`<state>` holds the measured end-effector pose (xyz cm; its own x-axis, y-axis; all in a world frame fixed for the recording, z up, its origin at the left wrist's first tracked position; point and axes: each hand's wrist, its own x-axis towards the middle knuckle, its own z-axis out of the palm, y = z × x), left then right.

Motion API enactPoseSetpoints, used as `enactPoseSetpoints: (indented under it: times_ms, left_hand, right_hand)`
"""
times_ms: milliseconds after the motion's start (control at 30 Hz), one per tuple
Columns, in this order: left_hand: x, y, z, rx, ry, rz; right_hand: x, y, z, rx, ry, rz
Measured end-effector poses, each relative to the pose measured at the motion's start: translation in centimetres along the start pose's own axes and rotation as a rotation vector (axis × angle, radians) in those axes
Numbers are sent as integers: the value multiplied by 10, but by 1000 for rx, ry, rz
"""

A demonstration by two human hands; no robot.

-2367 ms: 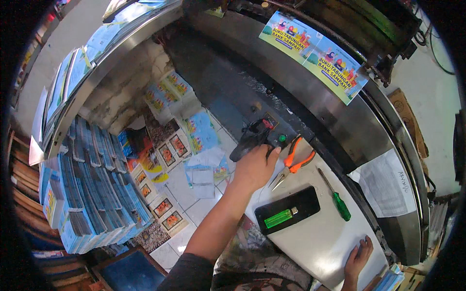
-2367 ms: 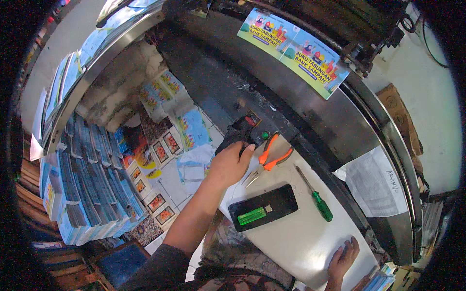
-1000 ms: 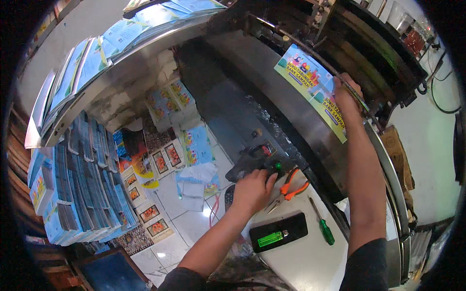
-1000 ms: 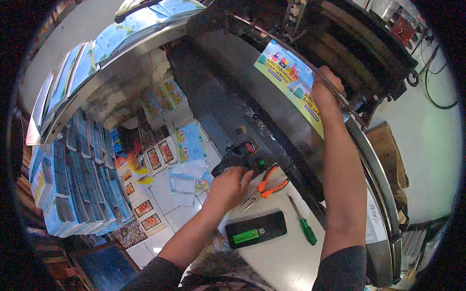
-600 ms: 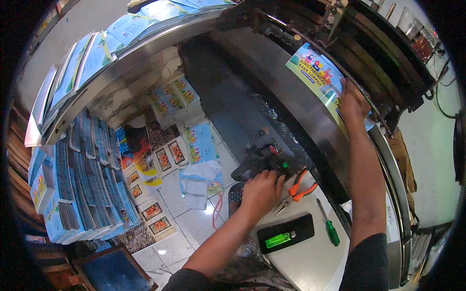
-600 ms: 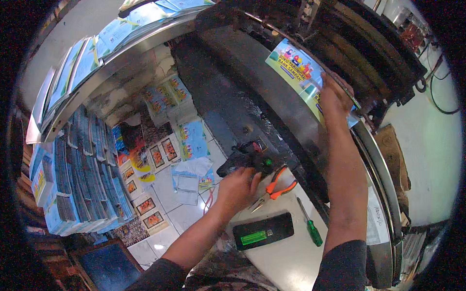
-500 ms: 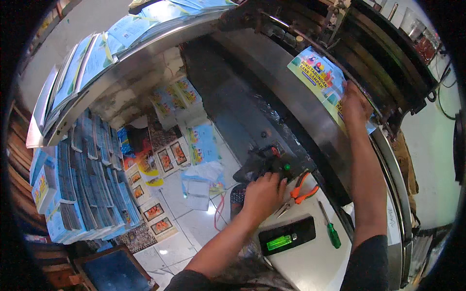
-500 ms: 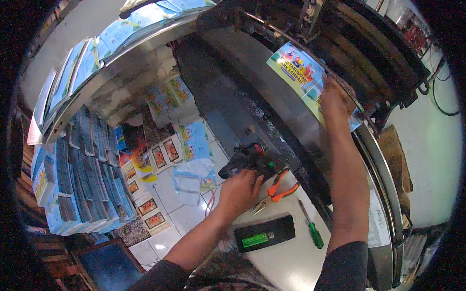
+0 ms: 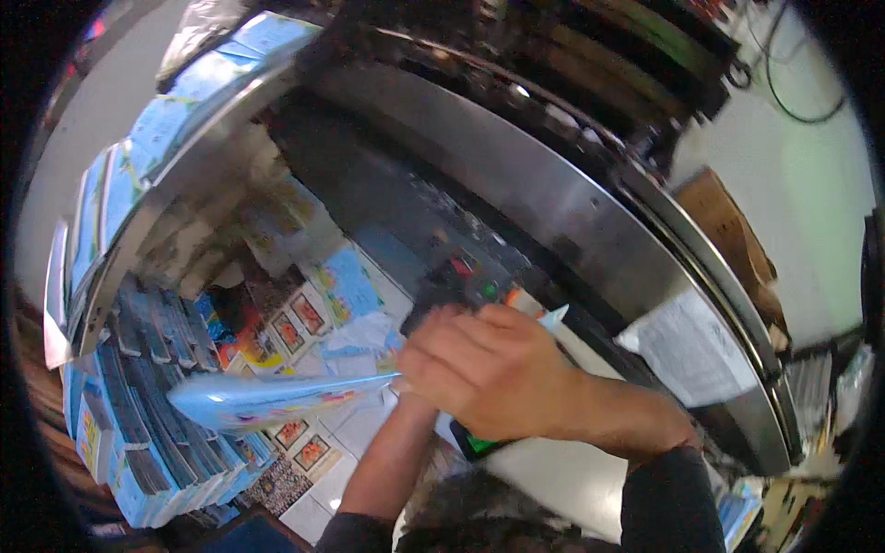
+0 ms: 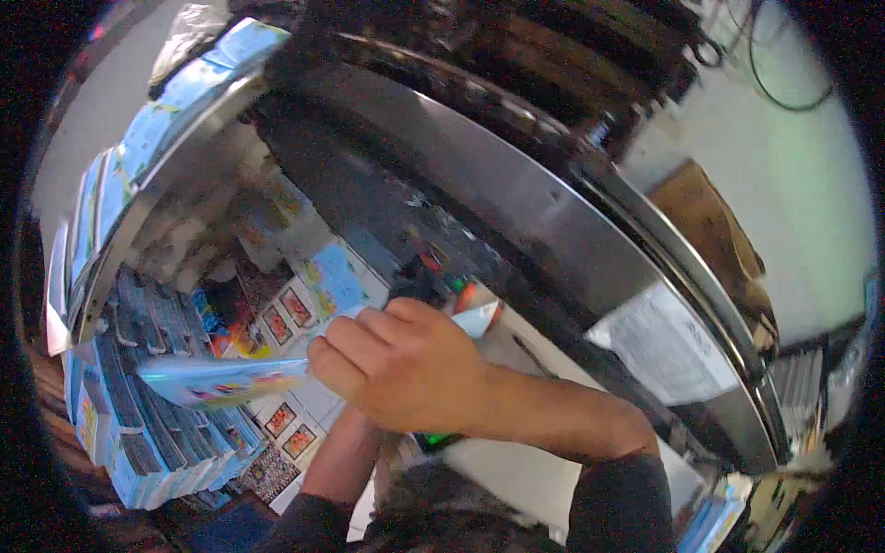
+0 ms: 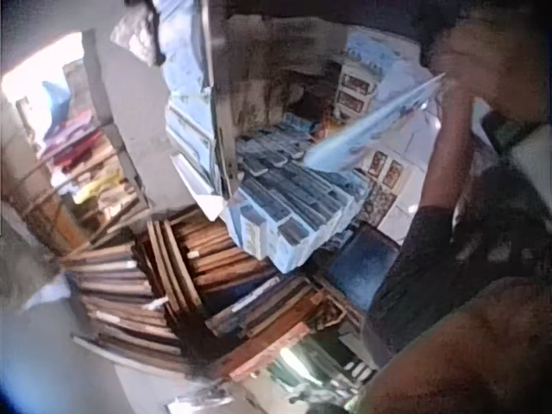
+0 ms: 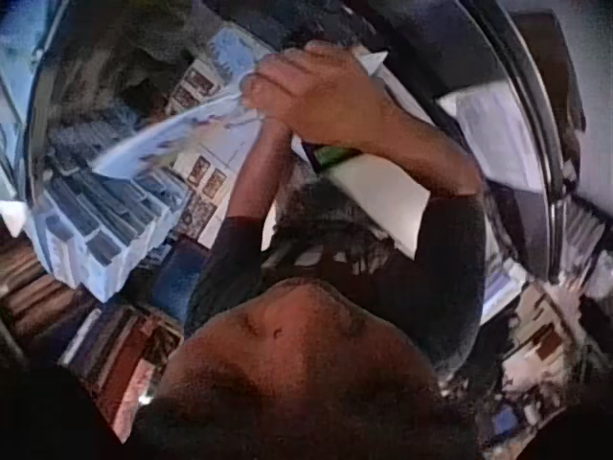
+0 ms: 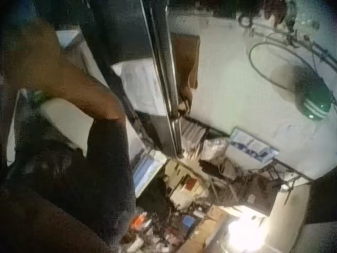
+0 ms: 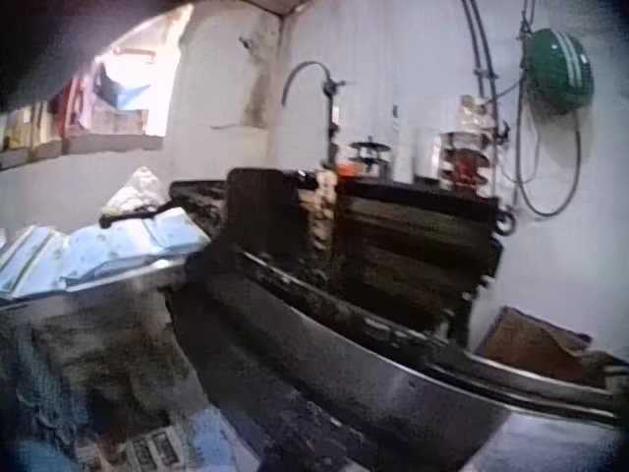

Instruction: The person flips through the pages of a booklet, organizes printed papers into stacks, and uses a screwdriver and pliers to adjust a mechanical stapler or binding machine to secure the booklets.

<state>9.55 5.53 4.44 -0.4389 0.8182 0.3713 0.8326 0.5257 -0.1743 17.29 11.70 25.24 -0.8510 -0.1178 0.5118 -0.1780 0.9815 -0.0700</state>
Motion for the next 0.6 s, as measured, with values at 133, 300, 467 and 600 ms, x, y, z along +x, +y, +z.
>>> enactPoseSetpoints:
  times_ms: [133,300,467,600]
  left_hand:
    - [16,-28,-3,-855,-167,-306]
    - [26,-14,-32,-1007,-176,-238]
    - [33,-10,-40,-1060,-213,-84]
    - [33,1,-47,-704,-246,133]
  right_hand:
    - [-98,-21,-43,225,40,527]
    - [-288,-81,-100,55,-157,1408]
    - [-367,-119,-77,-20,-312,1349]
    - [-341,-104,-70,-121,-210,1225]
